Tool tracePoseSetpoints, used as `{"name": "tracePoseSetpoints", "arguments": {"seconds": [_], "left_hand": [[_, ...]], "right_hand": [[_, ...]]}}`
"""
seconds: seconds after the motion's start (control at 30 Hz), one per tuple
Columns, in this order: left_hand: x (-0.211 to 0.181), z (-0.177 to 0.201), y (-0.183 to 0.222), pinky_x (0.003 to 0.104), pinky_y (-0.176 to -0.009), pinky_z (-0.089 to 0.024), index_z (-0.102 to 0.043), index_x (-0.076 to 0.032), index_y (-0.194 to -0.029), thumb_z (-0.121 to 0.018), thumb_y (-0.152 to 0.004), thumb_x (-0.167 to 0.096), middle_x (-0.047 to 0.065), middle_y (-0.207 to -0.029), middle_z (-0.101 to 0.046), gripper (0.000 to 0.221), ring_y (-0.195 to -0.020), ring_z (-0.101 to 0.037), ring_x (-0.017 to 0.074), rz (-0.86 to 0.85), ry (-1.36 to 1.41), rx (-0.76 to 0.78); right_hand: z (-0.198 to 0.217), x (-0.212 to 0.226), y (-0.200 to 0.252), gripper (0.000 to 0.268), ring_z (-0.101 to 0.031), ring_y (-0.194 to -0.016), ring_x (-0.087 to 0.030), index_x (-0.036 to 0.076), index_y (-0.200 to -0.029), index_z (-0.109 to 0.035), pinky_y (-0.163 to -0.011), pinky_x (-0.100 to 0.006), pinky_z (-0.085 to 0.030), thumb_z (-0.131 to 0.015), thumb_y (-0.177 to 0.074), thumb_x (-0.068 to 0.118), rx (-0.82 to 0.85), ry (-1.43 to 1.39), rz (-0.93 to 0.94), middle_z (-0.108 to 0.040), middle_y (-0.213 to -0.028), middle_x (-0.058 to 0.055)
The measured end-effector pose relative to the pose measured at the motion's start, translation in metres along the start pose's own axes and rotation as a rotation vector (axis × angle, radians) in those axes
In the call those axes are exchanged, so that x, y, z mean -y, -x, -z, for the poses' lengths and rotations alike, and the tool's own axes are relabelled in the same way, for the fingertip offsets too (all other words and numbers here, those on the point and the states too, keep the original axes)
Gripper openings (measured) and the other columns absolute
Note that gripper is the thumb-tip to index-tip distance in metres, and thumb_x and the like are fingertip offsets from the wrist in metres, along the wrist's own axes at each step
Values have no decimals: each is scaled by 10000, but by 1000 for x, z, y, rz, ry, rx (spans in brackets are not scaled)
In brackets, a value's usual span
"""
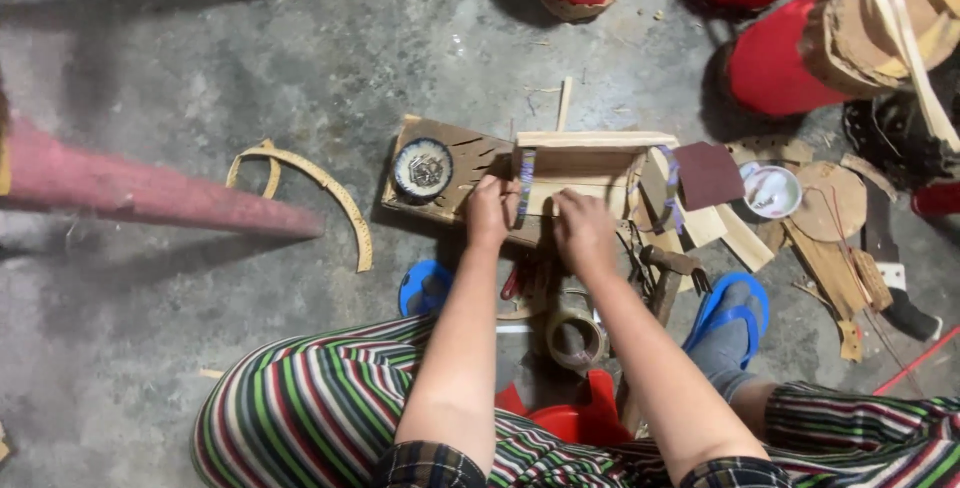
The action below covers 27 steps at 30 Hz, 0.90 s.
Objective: Refining the structure of a small wooden box by nailing additional slats onto the frame.
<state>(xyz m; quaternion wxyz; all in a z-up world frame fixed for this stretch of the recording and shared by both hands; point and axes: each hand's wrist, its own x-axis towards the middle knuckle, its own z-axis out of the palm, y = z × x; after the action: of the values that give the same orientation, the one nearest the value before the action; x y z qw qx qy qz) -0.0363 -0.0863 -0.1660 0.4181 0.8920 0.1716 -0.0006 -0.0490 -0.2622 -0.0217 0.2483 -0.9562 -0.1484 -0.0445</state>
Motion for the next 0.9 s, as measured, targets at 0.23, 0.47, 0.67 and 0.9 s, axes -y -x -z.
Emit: {"name": "tracePoseSetpoints", "arguments": {"seconds": [0.23,0.47,0.67,0.9], "left_hand": [[-62,45,-5,165,-539,-462,-748,-218,-771,-707,-795,-27,-12,-603,-564,197,-582,-574,40,620,687,-28],[-56,55,-7,299,-558,-535,-693,-121,-777,-698,-794,-126,90,-635,-618,19,-580,-657,195,528,858,35],[0,31,-5,269,-807,-557,-809,-183,-933,-833,-799,-100,28,-864,-705,160,-837,-678,150,-143,145,30],[-23,45,4,328,-821,-563,-794,-205,-903,-778,-862,-104,26,-822,-704,110,-836,-691,189,-148,95,-3]], "right_hand": [[-8,1,15,426,-544,-1298,-277,234,-1369,-603,-987,-472,-468,-547,-948,195,205,223,-35,-566,-1475,-47],[-14,4,19,672,-431,-1375,-489,440,-1530,-386,-1043,-606,-354,-589,-943,183,324,229,30,-460,-1506,-236],[-17,9,17,710,-422,-1374,-539,453,-1534,-361,-1045,-663,-309,-592,-929,162,332,280,15,-457,-1503,-280],[-15,14,10,678,-391,-1400,-531,484,-1529,-349,-1058,-690,-256,-540,-963,165,458,285,-48,-439,-1536,-264]]}}
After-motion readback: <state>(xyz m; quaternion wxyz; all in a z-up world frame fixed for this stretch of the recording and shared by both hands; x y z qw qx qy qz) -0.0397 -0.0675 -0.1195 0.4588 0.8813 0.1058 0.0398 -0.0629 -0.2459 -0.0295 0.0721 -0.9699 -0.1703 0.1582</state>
